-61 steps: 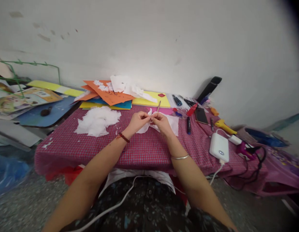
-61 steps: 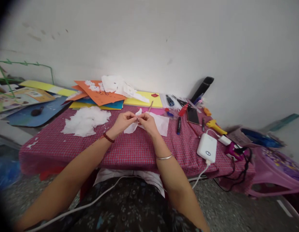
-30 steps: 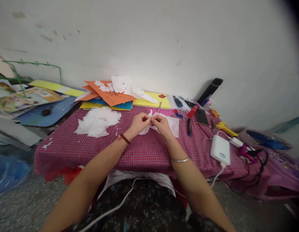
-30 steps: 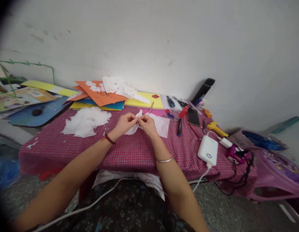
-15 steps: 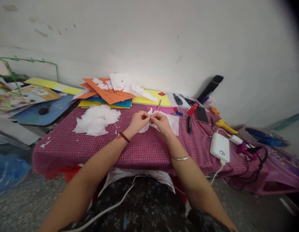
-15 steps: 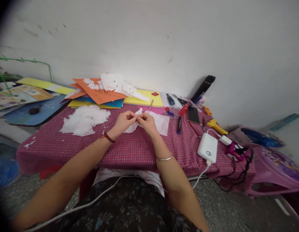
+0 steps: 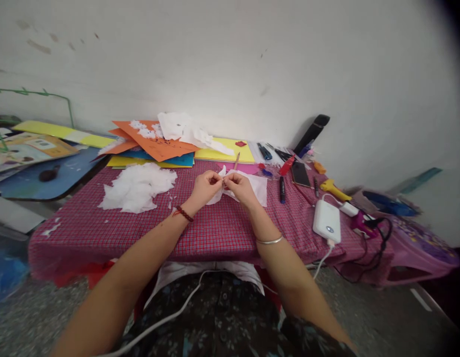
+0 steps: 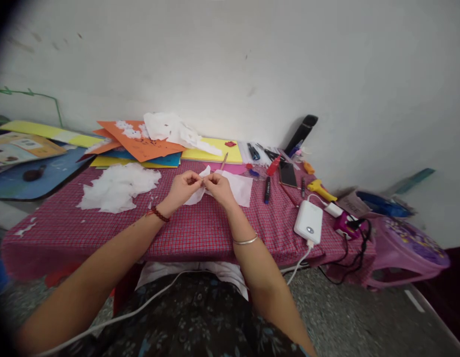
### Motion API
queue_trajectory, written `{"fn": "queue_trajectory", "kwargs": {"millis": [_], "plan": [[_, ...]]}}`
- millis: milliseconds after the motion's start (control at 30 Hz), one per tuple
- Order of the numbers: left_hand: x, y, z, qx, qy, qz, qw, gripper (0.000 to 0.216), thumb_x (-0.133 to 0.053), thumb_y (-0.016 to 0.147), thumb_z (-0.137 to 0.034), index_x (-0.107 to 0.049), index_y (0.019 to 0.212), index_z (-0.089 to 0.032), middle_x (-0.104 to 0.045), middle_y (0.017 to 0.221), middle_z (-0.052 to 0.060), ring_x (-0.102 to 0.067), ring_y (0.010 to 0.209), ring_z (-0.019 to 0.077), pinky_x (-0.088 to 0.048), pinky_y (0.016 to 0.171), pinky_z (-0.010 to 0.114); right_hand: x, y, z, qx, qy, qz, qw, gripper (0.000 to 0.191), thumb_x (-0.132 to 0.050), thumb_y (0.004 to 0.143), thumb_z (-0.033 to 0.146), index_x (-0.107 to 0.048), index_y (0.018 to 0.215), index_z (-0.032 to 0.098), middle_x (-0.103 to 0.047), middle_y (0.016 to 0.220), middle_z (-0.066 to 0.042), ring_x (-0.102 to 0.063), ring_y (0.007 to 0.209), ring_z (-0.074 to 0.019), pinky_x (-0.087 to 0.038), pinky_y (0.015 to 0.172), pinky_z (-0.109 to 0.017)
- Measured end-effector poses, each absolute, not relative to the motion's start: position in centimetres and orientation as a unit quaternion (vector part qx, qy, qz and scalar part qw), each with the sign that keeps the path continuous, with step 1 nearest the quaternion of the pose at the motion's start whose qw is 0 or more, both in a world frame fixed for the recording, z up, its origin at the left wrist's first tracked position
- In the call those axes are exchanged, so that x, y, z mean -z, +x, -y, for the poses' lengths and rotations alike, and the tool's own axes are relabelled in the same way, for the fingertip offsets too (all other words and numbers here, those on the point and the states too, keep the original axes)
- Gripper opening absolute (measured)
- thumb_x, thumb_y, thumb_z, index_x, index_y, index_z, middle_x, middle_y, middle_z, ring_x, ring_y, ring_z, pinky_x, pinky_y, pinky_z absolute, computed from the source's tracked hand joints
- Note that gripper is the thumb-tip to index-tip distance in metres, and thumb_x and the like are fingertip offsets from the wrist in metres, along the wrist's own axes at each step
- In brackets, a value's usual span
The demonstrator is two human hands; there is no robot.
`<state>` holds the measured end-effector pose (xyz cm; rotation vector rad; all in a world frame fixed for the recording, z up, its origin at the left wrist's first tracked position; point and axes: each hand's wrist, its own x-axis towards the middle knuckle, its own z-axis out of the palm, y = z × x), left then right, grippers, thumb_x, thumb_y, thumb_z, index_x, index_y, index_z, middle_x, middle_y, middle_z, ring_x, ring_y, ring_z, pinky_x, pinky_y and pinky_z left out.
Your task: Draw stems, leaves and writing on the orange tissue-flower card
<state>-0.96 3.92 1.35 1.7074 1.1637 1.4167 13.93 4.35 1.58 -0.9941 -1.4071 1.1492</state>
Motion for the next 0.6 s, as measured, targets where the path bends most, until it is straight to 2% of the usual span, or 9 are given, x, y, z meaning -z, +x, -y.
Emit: {"fn": "queue_trajectory", "kwargs": {"millis": [267,400,600], "plan": [[-1.62,-0.74,-3.39,-0.523,0.686,-0.442,0.244,0.01,-0.061,0.073,-0.014,-0.061,0.065,-0.019,-0.061,0.071,0.0,-0.057,0.07,0.0143,-0.042,0.069,0.027,-1.24,13.83,-4.58,-0.448,-0.434,0.583,0.52,0.021,-0.069,0.066,0.039,-0.06,0.063,0.02,-0.057,0.061,0.002,-0.049,0.059,-0.0115,-0.038,0.059,-0.027],[-1.76,-0.69,-3.25,-0.523,0.677,-0.448,0.259,0.01,-0.06,0.073,-0.012,-0.061,0.065,-0.019,-0.062,0.071,0.0,-0.058,0.071,0.0144,-0.043,0.069,0.027,-1.18,13.68,-4.52,-0.462,-0.434,0.564,0.529,0.018,-0.066,0.066,0.035,-0.058,0.061,0.02,-0.056,0.06,0.003,-0.047,0.058,-0.011,-0.039,0.058,-0.027],[-1.54,-0.73,-3.36,-0.546,0.639,-0.442,0.314,0.003,-0.061,0.071,-0.017,-0.062,0.068,-0.018,-0.063,0.07,-0.001,-0.057,0.069,0.0138,-0.044,0.067,0.026,-1.23,13.69,-4.47,-0.498,-0.43,0.526,0.539,0.019,-0.068,0.065,0.036,-0.057,0.063,0.02,-0.057,0.061,0.004,-0.052,0.058,-0.011,-0.045,0.064,-0.027]]}}
